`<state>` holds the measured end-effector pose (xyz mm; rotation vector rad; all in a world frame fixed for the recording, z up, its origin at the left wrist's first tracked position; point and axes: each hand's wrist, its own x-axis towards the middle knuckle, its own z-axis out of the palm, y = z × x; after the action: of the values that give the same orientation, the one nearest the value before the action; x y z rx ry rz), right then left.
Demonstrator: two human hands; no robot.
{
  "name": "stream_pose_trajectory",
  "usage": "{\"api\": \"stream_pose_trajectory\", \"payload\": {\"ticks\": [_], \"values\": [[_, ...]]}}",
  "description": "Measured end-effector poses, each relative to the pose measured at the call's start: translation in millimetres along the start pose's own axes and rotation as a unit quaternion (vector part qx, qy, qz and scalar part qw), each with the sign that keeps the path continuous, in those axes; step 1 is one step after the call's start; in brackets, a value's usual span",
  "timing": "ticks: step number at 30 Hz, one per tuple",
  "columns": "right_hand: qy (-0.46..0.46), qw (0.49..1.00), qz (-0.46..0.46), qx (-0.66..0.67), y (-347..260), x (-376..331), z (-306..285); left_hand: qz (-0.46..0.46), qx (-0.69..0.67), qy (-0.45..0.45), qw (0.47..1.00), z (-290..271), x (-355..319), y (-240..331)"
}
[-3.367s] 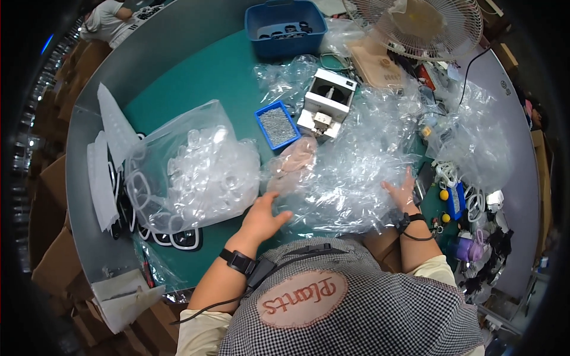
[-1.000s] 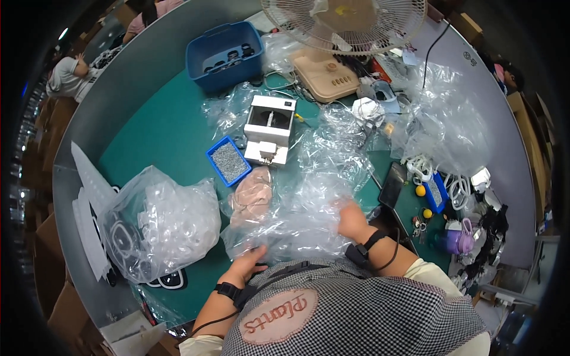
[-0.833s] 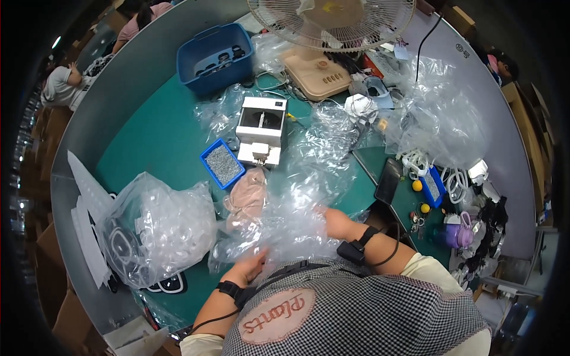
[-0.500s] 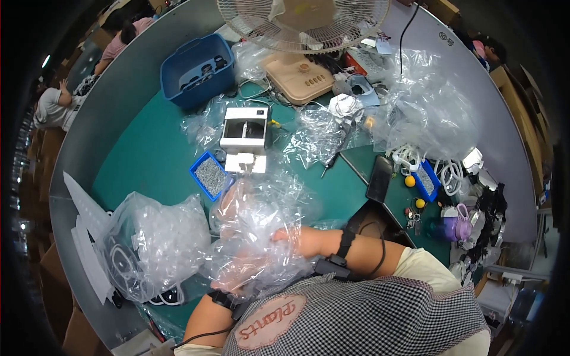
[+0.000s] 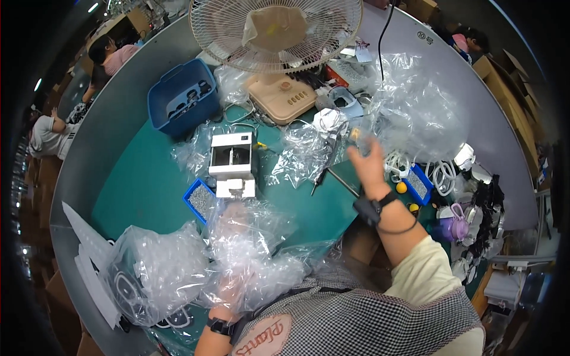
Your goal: Placing small clear plastic components into a clear plastic bag at an assembly station.
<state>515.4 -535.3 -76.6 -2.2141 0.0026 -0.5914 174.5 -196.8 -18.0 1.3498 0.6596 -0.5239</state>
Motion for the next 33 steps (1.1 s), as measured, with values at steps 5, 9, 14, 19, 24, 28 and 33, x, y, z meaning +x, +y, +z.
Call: {"api": "stream_pose_trajectory", "payload": {"ticks": [5, 9, 14, 19, 24, 28, 33], "values": [[0.036, 0.961, 0.217, -0.168, 23.0, 67.8, 6.7, 0.385, 0.6, 0.067, 0.698, -16.8, -2.4, -21.4], [-0.013, 0.929, 0.286, -0.232, 31.7, 77.7, 20.5, 0.363, 0.596, 0.06, 0.713, -22.3, -1.5, -27.6], [-0.084, 0.945, 0.313, -0.044, 104.3, 86.5, 16.0, 0.304, 0.591, 0.038, 0.746, -26.3, 4.5, -29.9], [-0.077, 0.967, -0.104, -0.218, 30.1, 29.7, 31.4, 0.224, 0.583, 0.036, 0.78, -38.6, -1.2, -36.9], [-0.221, 0.899, -0.036, -0.376, 28.5, 40.6, 20.6, 0.203, 0.57, 0.01, 0.796, -50.6, 4.6, -43.4], [-0.146, 0.883, 0.071, -0.441, 97.4, 66.4, 4.5, 0.043, 0.303, 0.013, 0.952, -32.6, 8.5, -25.5], [0.149, 0.975, -0.053, -0.158, 88.0, 88.0, -80.0, 0.092, 0.414, -0.005, 0.906, -66.4, 11.4, -71.3]]}}
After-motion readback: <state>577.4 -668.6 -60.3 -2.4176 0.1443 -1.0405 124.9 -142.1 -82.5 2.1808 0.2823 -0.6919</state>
